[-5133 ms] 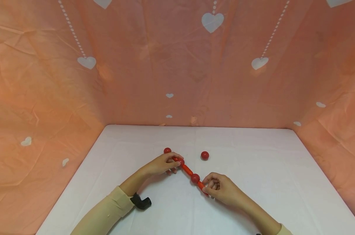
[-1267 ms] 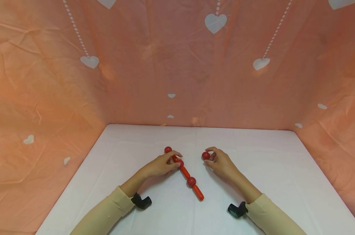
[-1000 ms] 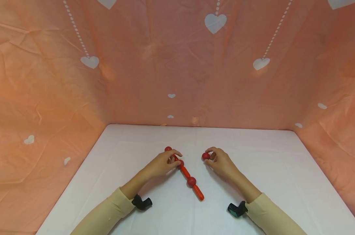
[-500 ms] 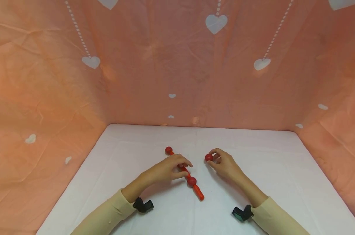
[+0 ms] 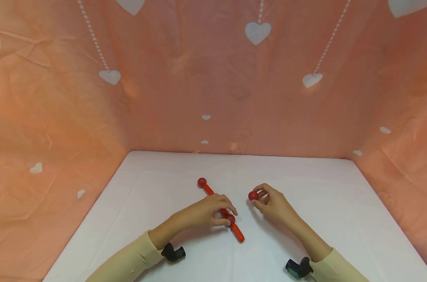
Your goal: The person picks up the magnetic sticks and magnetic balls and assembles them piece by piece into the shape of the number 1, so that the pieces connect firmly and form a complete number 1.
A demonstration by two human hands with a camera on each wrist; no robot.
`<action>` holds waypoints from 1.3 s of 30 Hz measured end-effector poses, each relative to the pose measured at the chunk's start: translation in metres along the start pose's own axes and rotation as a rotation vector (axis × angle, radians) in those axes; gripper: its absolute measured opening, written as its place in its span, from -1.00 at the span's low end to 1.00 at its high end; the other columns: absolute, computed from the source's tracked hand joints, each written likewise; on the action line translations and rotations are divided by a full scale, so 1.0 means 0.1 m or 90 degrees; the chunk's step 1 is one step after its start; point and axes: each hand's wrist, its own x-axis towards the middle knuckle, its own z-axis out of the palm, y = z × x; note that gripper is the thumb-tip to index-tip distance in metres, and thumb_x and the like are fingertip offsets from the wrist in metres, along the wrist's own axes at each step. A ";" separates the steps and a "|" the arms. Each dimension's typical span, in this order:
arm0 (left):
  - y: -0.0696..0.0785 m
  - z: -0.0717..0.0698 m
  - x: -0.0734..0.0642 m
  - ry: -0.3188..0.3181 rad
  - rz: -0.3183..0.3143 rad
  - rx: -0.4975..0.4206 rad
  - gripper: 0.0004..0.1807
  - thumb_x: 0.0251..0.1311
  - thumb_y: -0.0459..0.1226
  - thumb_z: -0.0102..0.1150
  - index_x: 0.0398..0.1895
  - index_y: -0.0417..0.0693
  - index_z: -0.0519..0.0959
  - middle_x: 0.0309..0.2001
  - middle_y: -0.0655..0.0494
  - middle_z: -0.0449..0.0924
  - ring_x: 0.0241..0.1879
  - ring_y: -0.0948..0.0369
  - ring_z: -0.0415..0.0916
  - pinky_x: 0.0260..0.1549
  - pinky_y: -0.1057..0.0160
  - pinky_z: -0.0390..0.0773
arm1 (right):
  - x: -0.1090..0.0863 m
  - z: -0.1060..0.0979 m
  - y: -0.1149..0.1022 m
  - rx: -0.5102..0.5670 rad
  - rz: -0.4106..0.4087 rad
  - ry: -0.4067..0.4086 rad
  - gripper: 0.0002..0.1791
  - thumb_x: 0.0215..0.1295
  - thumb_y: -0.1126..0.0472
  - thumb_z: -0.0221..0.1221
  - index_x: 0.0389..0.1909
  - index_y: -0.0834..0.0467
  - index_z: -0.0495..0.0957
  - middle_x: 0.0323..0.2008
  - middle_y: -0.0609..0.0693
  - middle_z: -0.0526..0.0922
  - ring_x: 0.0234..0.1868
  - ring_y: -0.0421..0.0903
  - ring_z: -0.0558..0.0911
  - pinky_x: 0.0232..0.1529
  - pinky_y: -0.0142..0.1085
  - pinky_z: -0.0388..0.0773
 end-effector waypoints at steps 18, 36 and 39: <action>0.12 0.08 0.10 -0.016 0.020 0.161 -0.67 0.35 0.03 0.47 0.15 0.36 0.75 0.03 0.39 0.67 0.08 0.37 0.52 0.19 0.35 0.39 | -0.22 -0.05 0.07 0.038 -0.011 -0.019 -0.61 0.31 0.23 0.49 0.10 0.16 0.62 -0.17 0.04 0.74 -0.38 -0.17 0.62 -0.41 -0.33 0.57; 0.18 0.16 0.13 -0.011 -0.025 0.187 -0.75 0.35 -0.01 0.48 0.06 0.42 0.76 0.01 0.39 0.63 0.12 0.32 0.48 0.25 0.25 0.38 | -0.41 -0.09 0.17 0.085 -0.085 -0.116 -0.67 0.34 0.18 0.47 0.04 0.09 0.62 -0.23 -0.09 0.67 -0.34 -0.29 0.52 -0.37 -0.37 0.48; 0.18 0.16 0.13 -0.014 -0.026 0.194 -0.75 0.34 -0.01 0.49 0.05 0.42 0.76 0.00 0.38 0.63 0.11 0.32 0.48 0.24 0.25 0.38 | -0.45 -0.09 0.18 0.087 -0.080 -0.134 -0.67 0.35 0.13 0.48 0.04 0.04 0.62 -0.25 -0.11 0.63 -0.33 -0.27 0.52 -0.35 -0.36 0.48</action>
